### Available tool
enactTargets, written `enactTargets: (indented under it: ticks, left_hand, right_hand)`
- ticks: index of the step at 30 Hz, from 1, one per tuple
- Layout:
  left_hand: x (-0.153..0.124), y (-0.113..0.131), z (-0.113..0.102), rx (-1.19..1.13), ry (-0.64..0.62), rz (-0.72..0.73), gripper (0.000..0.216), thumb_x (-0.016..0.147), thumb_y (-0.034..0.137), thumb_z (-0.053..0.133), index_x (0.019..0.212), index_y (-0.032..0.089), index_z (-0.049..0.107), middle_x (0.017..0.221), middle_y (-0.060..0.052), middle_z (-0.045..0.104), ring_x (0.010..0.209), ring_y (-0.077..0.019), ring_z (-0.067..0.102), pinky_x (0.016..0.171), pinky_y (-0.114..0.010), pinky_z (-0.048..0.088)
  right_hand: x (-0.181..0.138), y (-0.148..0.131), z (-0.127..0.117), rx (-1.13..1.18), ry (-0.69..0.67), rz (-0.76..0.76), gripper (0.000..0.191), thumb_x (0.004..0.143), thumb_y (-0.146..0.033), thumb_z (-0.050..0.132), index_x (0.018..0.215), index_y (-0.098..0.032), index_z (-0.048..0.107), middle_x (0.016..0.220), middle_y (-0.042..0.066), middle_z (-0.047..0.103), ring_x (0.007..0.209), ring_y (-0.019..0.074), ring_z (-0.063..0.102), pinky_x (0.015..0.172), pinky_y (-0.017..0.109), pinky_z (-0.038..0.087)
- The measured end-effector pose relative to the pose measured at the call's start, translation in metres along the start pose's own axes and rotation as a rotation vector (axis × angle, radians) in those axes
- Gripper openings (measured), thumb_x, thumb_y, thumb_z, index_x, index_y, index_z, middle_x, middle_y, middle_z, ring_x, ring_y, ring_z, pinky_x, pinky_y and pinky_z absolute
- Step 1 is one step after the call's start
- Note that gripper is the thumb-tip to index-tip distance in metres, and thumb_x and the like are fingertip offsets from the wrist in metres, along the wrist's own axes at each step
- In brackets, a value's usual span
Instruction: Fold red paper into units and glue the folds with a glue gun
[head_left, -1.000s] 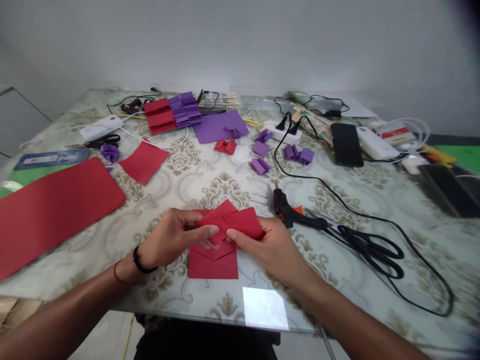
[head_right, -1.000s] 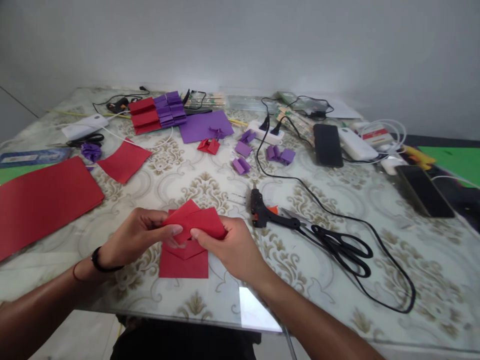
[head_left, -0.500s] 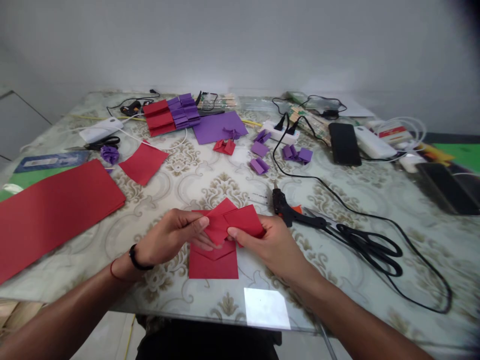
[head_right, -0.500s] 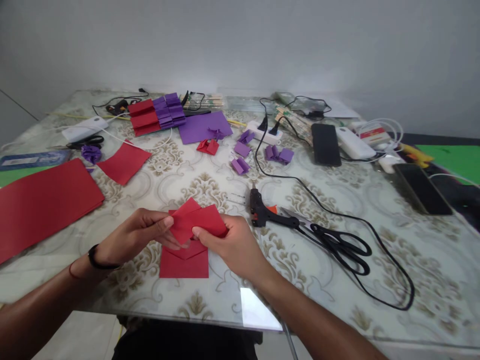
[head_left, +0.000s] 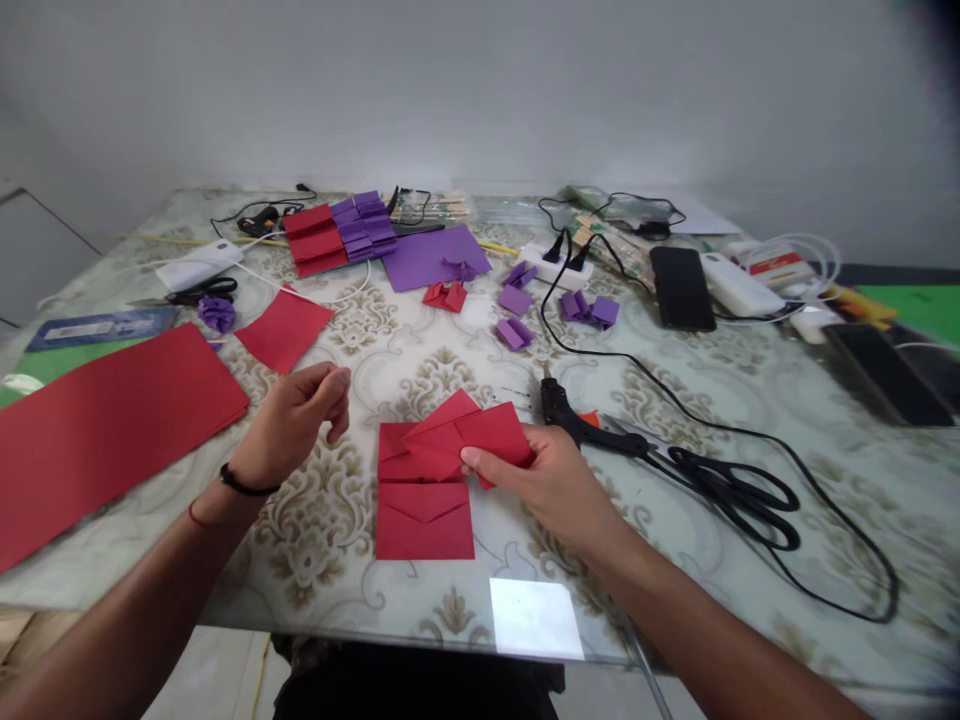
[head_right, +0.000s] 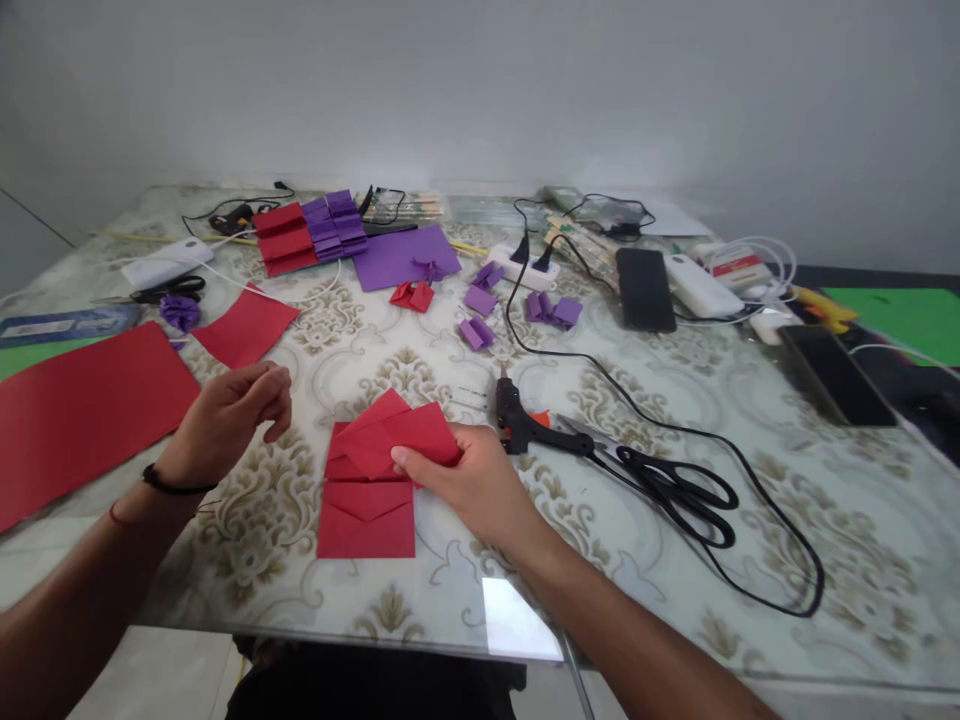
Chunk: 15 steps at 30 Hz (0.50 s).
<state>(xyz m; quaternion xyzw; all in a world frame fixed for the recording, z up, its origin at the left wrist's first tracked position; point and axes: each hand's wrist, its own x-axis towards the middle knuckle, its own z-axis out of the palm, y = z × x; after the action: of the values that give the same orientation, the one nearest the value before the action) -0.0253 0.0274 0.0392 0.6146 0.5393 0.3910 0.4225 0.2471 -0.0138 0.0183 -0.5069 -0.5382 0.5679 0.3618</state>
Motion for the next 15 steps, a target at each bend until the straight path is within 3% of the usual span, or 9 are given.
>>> enactTargets:
  ticks: [3,6,10,15]
  left_hand:
    - [0.006,-0.005,-0.006,0.025,0.073,0.003,0.040,0.099,0.026,0.054,0.061,0.019,0.047,0.046,0.005,0.049,0.040,-0.0058,0.044,0.047,-0.020,0.035]
    - [0.009,-0.009,-0.008,0.017,0.095,0.010,0.032,0.097,0.029,0.059,0.066,0.017,0.059,0.050,0.004,0.055,0.043,-0.0081,0.053,0.050,-0.021,0.042]
    - [0.010,-0.016,-0.007,-0.072,0.041,0.034,0.026,0.095,0.036,0.066,0.078,0.016,0.069,0.062,0.000,0.067,0.054,-0.0126,0.064,0.060,-0.025,0.053]
    - [0.008,-0.018,-0.007,-0.087,-0.017,0.071,0.027,0.096,0.041,0.069,0.085,0.016,0.070,0.068,-0.001,0.069,0.061,-0.0137,0.066,0.066,-0.027,0.054]
  right_hand:
    - [0.000,0.000,-0.001,0.004,-0.011,-0.005,0.024,0.084,-0.044,0.080,0.083,-0.019,0.083,0.086,0.006,0.083,0.078,0.0219,0.077,0.072,0.033,0.061]
    - [-0.002,-0.001,-0.001,-0.012,-0.030,0.011,0.026,0.083,-0.045,0.080,0.084,-0.019,0.083,0.088,0.006,0.084,0.079,0.0220,0.077,0.073,0.033,0.060]
    - [-0.002,-0.002,-0.003,-0.033,-0.044,0.024,0.028,0.084,-0.046,0.080,0.084,-0.018,0.083,0.088,0.006,0.084,0.080,0.0221,0.076,0.071,0.032,0.059]
    - [-0.001,0.000,-0.004,-0.072,-0.046,-0.003,0.027,0.085,-0.045,0.079,0.084,-0.019,0.082,0.081,0.003,0.080,0.071,0.0187,0.071,0.066,0.030,0.055]
